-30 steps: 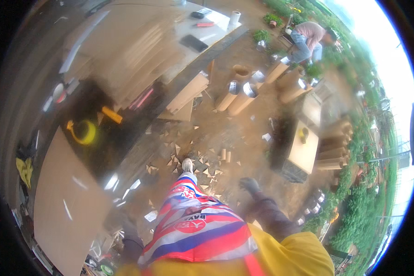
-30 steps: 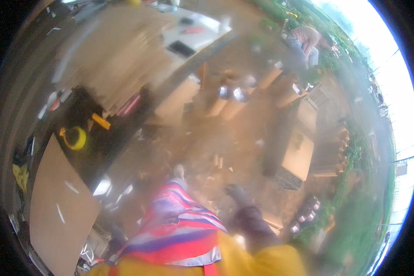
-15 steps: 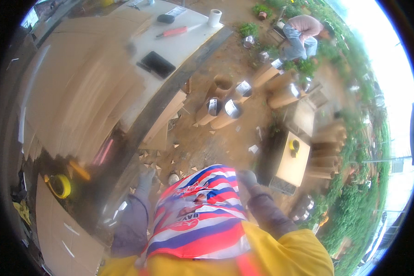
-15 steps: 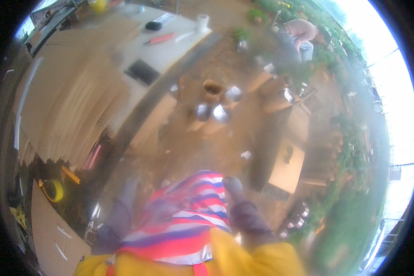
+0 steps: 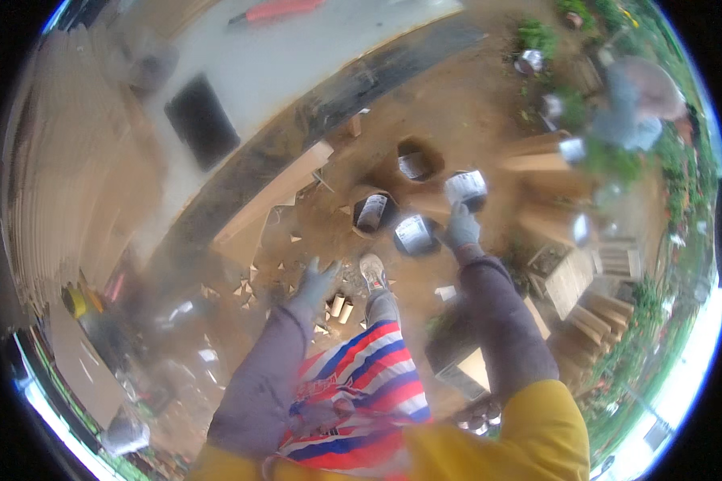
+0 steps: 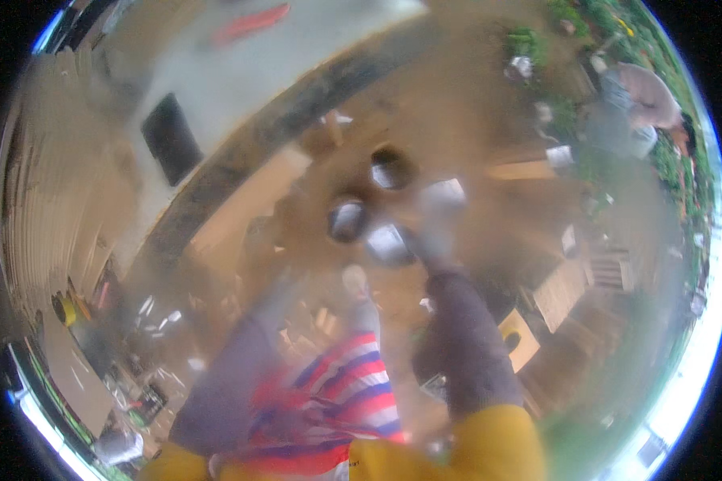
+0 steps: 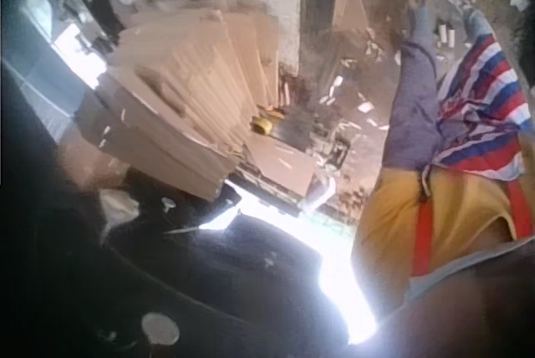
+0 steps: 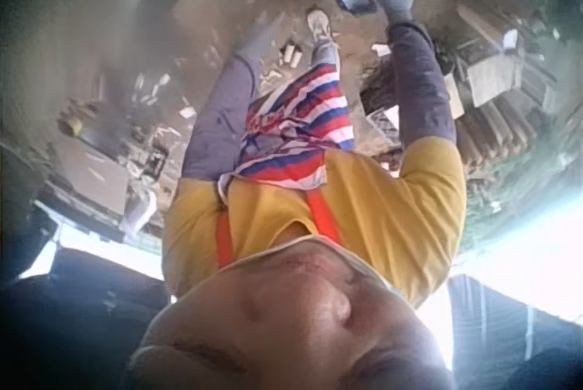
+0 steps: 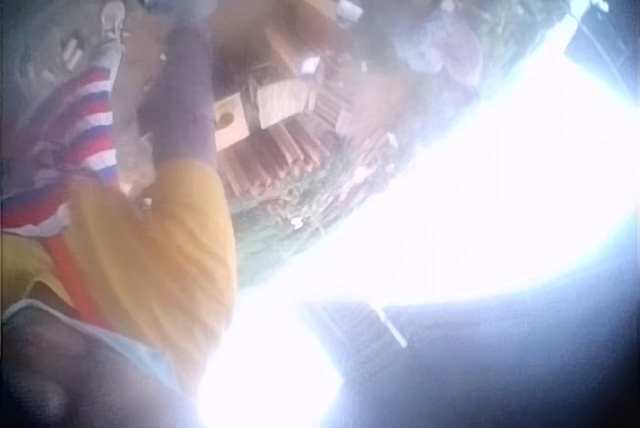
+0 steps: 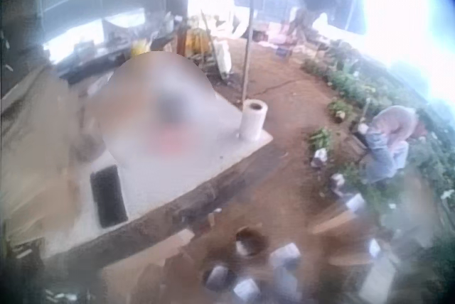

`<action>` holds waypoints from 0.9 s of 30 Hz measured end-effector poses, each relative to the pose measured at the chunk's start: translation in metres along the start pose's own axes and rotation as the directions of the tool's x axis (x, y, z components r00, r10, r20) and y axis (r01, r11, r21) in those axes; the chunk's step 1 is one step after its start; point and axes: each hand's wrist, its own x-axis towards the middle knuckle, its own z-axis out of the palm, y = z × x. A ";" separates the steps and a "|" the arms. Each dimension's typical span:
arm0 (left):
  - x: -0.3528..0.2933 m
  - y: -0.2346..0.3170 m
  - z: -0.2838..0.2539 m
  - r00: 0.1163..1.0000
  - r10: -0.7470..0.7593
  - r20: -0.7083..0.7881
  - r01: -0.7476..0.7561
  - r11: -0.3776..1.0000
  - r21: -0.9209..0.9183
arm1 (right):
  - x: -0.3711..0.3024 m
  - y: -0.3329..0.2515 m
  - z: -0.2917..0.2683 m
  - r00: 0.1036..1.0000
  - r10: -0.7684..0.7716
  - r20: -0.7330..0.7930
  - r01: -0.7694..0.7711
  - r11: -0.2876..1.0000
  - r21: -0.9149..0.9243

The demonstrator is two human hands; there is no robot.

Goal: The person folds a cardboard box, places a shipping label on it, and seals it with packing tape. They repeat this process for multiple boxes, stacking the finished packages nearby.

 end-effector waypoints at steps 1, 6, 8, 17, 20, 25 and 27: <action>0.023 0.001 0.023 0.996 -0.011 -0.091 0.020 0.995 0.098 | 0.016 0.009 0.006 0.982 0.048 0.183 -0.045 0.999 -0.016; 0.125 -0.020 0.082 0.979 0.015 -0.201 0.059 0.933 0.356 | 0.056 0.050 0.089 0.940 -0.064 0.334 0.127 0.977 -0.171; 0.160 -0.036 0.096 0.968 -0.071 -0.240 0.171 0.889 0.426 | 0.055 0.061 0.122 0.960 -0.192 0.204 0.244 0.931 -0.271; 0.127 -0.176 0.053 0.931 0.115 -0.347 0.070 0.876 0.477 | 0.044 0.039 0.108 0.782 -0.299 0.546 0.595 0.617 -0.515; 0.037 -0.213 0.018 0.899 0.237 -0.369 0.088 0.728 0.680 | 0.031 0.003 0.087 0.807 -0.307 0.504 0.469 0.852 -0.232; -0.135 -0.244 -0.027 0.783 -0.176 -0.597 0.306 0.944 0.123 | -0.010 -0.068 0.082 0.787 -0.328 0.523 0.405 0.914 -0.035; -0.192 -0.260 -0.048 0.719 -0.239 -0.652 0.355 0.934 0.050 | -0.034 -0.100 0.082 0.762 -0.375 0.528 0.432 0.902 0.015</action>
